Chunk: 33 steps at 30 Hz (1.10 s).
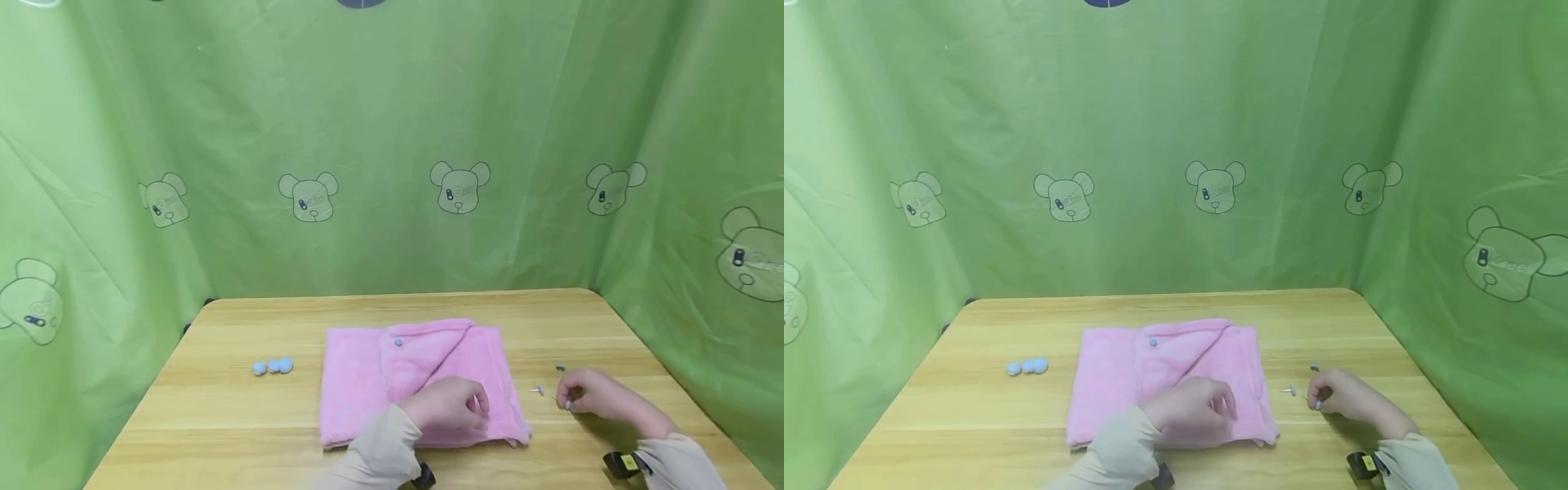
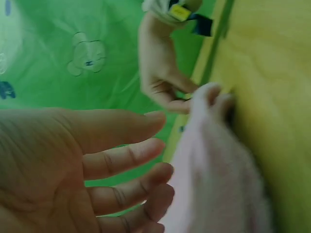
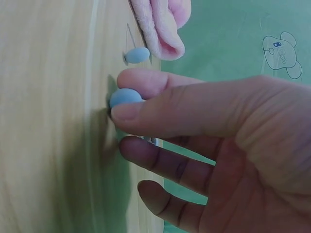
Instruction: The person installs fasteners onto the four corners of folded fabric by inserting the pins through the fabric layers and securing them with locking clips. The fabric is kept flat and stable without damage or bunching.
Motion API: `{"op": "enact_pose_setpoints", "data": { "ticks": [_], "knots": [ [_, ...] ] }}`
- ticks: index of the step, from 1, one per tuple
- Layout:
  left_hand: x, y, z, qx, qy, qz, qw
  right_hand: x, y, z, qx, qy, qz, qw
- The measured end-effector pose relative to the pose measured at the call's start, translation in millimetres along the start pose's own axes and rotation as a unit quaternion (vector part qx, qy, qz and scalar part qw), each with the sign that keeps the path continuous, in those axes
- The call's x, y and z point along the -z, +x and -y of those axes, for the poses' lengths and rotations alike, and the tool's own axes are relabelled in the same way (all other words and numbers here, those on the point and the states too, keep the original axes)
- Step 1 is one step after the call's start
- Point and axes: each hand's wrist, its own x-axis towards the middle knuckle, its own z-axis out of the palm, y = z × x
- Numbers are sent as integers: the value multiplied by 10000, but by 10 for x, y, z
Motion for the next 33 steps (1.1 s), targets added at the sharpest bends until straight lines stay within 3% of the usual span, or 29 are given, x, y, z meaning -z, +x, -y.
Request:
{"op": "enact_pose_setpoints", "data": {
  "ticks": [4,7,11,15,19,26,30,33],
  "knots": [
    [-150,16,-38,236,228,175,9993,1,11,-3,36,100,82,9999],
    [-237,41,-69,355,750,142,9964,-7,20,-14,42,149,109,9998],
    [-308,57,-133,460,1541,4,9870,-26,37,-31,92,160,110,9998],
    [-363,86,-95,413,1658,-147,9852,-43,43,-29,143,155,102,9997],
    [-373,93,-37,243,1349,-304,9901,-54,43,-13,250,189,100,9995],
    [-213,57,-25,431,592,-652,9952,-31,32,49,316,296,4,9991],
    [-129,68,11,539,-114,-1008,9934,30,21,121,639,54,-468,9968],
    [-62,72,40,741,-783,-1296,9857,89,41,211,861,-283,-984,9910]
  ]
}}
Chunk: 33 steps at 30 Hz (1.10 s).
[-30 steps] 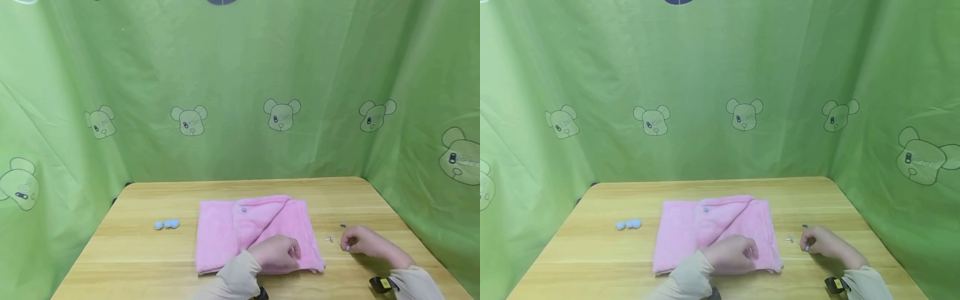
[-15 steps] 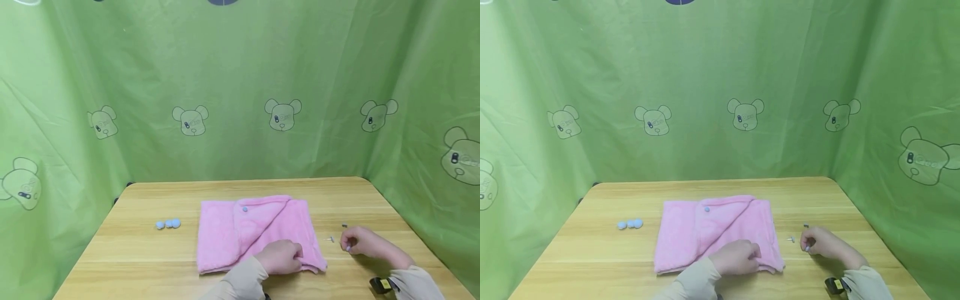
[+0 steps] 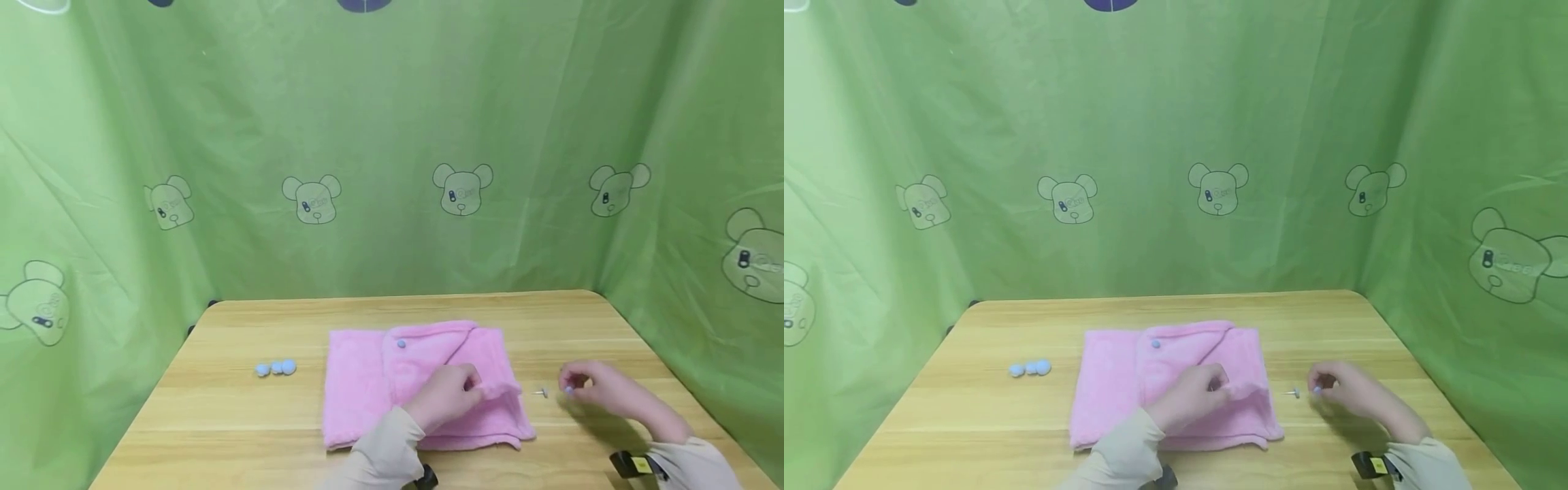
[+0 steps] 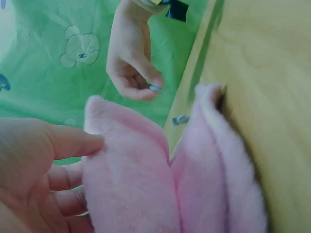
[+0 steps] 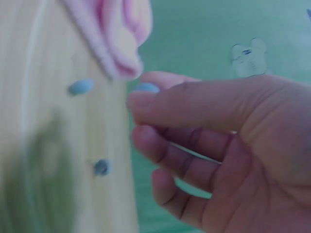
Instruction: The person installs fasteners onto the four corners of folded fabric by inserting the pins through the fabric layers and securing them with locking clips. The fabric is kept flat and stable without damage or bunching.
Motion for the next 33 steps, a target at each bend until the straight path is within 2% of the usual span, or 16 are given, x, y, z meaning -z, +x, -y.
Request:
{"op": "enact_pose_setpoints", "data": {
  "ticks": [3,5,8,13,16,22,27,33],
  "knots": [
    [75,23,25,229,-580,-258,9977,40,73,129,-78,-225,-445,9987],
    [135,47,52,258,-850,-481,9949,57,138,234,-200,-263,-682,9971],
    [228,83,109,73,-856,-830,9928,35,235,375,-261,-226,-979,9946],
    [332,112,196,-153,-803,-1271,9885,-84,394,529,-206,513,-1182,9915],
    [360,114,208,-135,-982,-1386,9854,-168,492,610,-247,945,-1220,9877],
    [388,113,188,-158,-1179,-1585,9802,-336,686,747,-209,1403,-1147,9832],
    [396,103,183,-183,-1239,-1648,9783,-464,791,801,-54,1448,-1126,9830],
    [392,104,187,-226,-1310,-1651,9773,-557,859,842,-219,1263,-1161,9849]
  ]
}}
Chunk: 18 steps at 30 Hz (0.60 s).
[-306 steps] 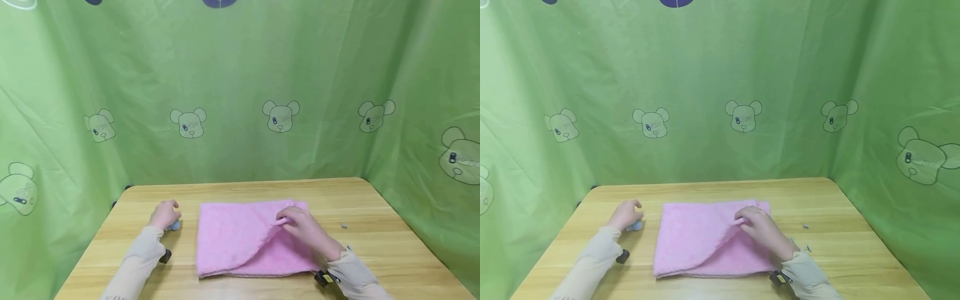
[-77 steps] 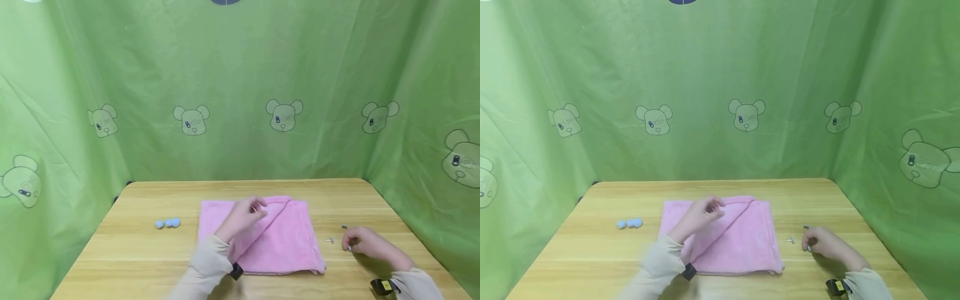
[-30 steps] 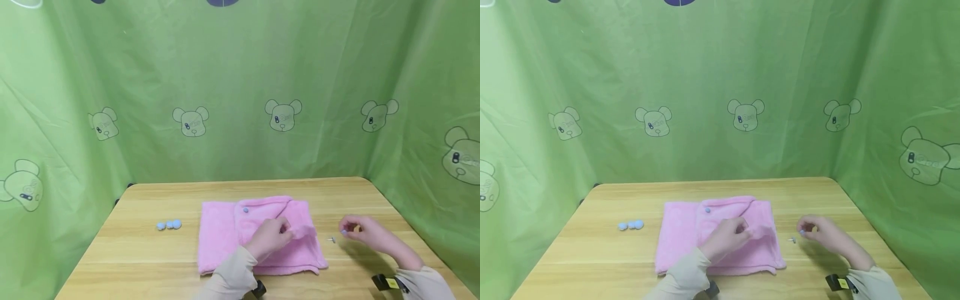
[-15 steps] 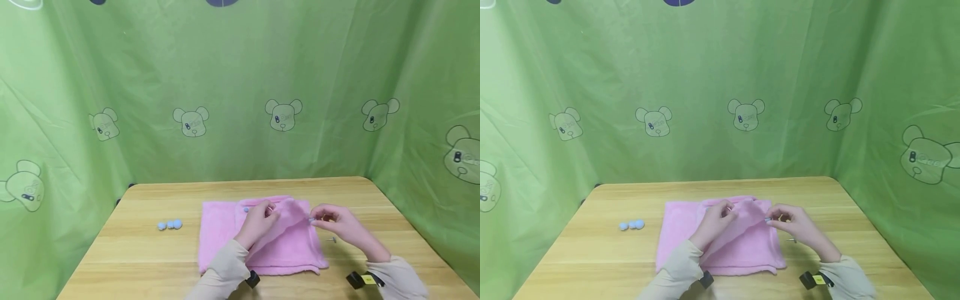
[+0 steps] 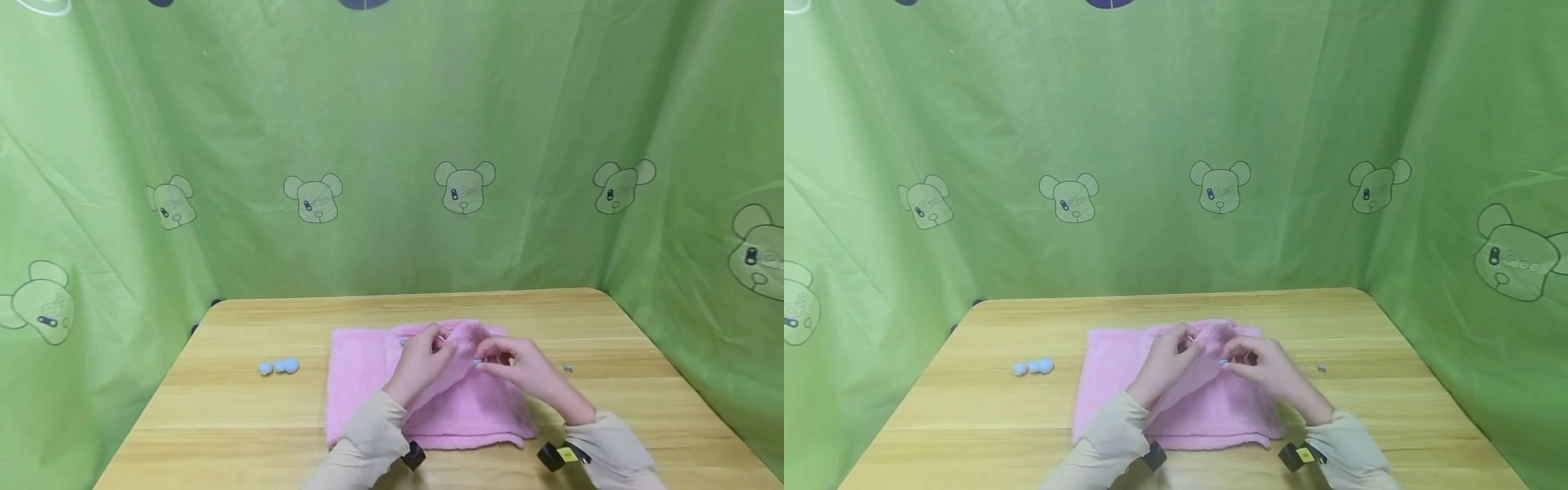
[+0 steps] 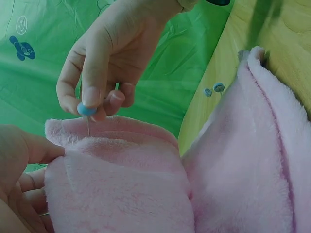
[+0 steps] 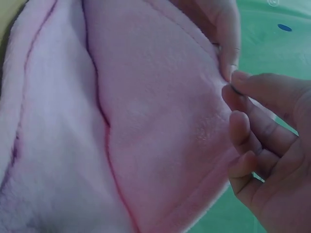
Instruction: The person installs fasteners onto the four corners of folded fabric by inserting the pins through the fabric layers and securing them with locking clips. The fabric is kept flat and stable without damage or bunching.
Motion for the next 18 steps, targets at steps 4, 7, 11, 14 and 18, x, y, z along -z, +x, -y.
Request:
{"op": "enact_pose_setpoints", "data": {
  "ticks": [4,7,11,14,18],
  "knots": [
    [-12,-9,-3,32,-87,82,9999,-46,-5,10,-84,-197,-183,9996],
    [-13,-14,-14,121,-160,148,9997,-80,-6,0,-8,-313,-376,9988],
    [-23,-21,-22,297,-259,218,9990,-144,11,-37,302,-546,-640,9960],
    [-39,-31,-27,427,-344,255,9982,-195,26,-69,586,-839,-835,9912],
    [-58,-45,-39,450,-377,291,9978,-238,35,-86,753,-1208,-1052,9842]
  ]
}}
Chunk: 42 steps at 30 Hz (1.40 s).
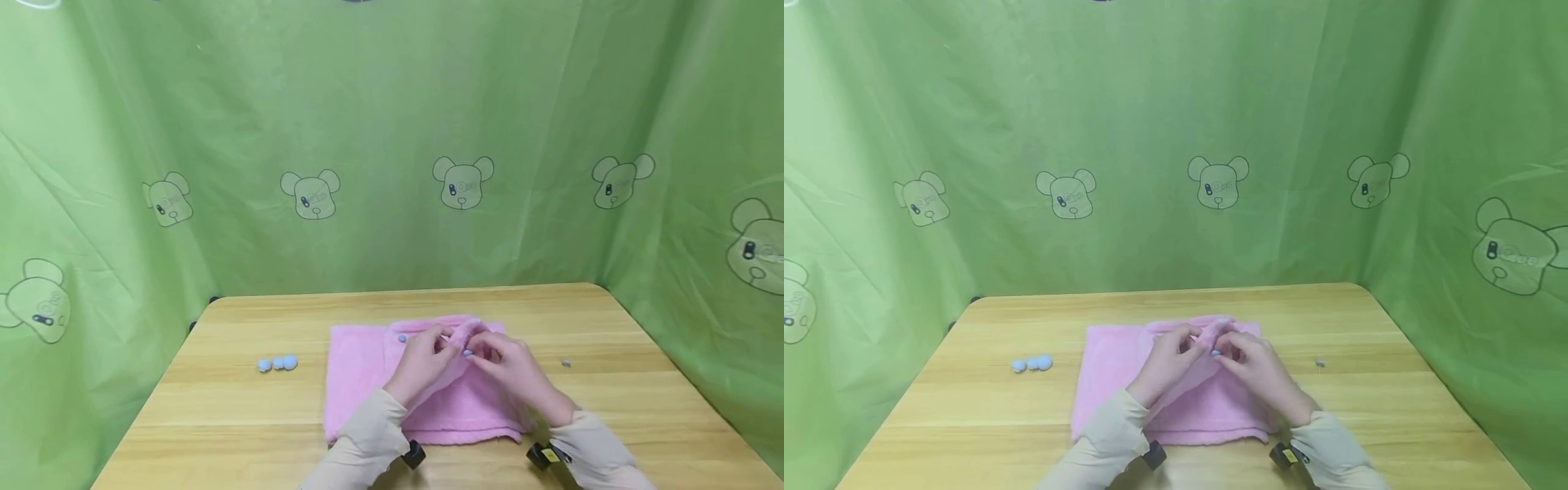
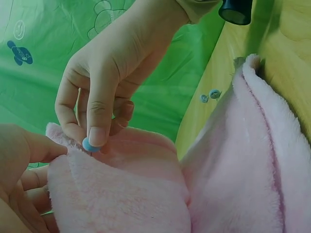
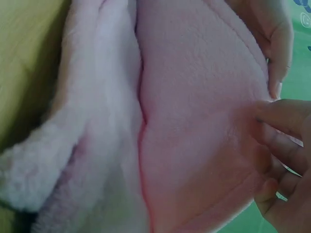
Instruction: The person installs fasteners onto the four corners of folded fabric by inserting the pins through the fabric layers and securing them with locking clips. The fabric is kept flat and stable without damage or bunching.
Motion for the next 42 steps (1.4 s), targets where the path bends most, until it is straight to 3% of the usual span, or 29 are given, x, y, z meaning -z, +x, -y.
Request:
{"op": "enact_pose_setpoints", "data": {
  "ticks": [9,22,29,36,42],
  "knots": [
    [-10,2,16,-311,205,127,9992,-20,25,-32,42,-819,-549,9951],
    [-52,-32,-18,-534,323,426,9971,14,42,-75,-271,-257,-160,9992],
    [6,-34,-30,-624,290,757,9947,16,21,-77,-58,-377,-314,9988],
    [243,10,-61,-1003,1163,1213,9807,-19,-12,-141,480,-177,-384,9980],
    [702,-54,21,-1033,1546,1054,9769,-41,-18,-154,835,-313,-494,9948]
  ]
}}
